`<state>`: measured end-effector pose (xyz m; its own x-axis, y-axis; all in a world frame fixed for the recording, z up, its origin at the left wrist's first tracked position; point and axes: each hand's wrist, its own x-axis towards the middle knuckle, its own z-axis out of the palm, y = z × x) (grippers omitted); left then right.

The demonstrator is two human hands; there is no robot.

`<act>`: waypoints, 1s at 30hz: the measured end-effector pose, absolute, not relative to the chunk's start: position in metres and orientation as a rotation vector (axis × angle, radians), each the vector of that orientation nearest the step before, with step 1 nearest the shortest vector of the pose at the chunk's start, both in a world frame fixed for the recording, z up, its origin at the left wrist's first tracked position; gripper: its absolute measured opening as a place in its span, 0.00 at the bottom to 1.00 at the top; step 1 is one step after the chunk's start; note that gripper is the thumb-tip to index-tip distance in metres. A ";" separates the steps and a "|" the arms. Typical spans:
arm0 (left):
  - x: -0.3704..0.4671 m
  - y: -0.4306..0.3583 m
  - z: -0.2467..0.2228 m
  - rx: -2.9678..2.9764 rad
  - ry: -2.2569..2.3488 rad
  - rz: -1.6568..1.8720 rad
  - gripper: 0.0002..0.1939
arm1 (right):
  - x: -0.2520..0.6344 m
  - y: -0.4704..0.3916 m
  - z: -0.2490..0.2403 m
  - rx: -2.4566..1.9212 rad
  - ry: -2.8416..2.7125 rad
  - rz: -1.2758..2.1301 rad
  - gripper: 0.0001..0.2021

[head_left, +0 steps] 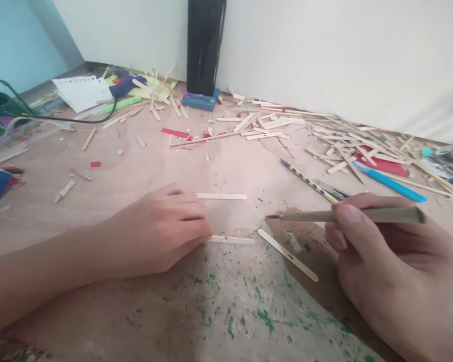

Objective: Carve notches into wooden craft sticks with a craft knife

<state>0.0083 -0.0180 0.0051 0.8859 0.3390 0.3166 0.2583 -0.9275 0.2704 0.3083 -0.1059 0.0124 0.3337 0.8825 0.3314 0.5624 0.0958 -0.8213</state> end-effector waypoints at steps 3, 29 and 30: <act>0.008 -0.017 0.003 2.797 0.520 0.565 0.15 | 0.301 -0.103 0.019 -1.645 -1.410 0.374 0.11; 0.009 -0.016 0.003 2.764 0.451 0.582 0.16 | 0.271 -0.073 0.024 -1.241 -1.876 0.663 0.06; 0.008 -0.016 0.003 2.764 0.445 0.582 0.16 | 0.271 -0.073 0.023 -1.249 -1.880 0.664 0.06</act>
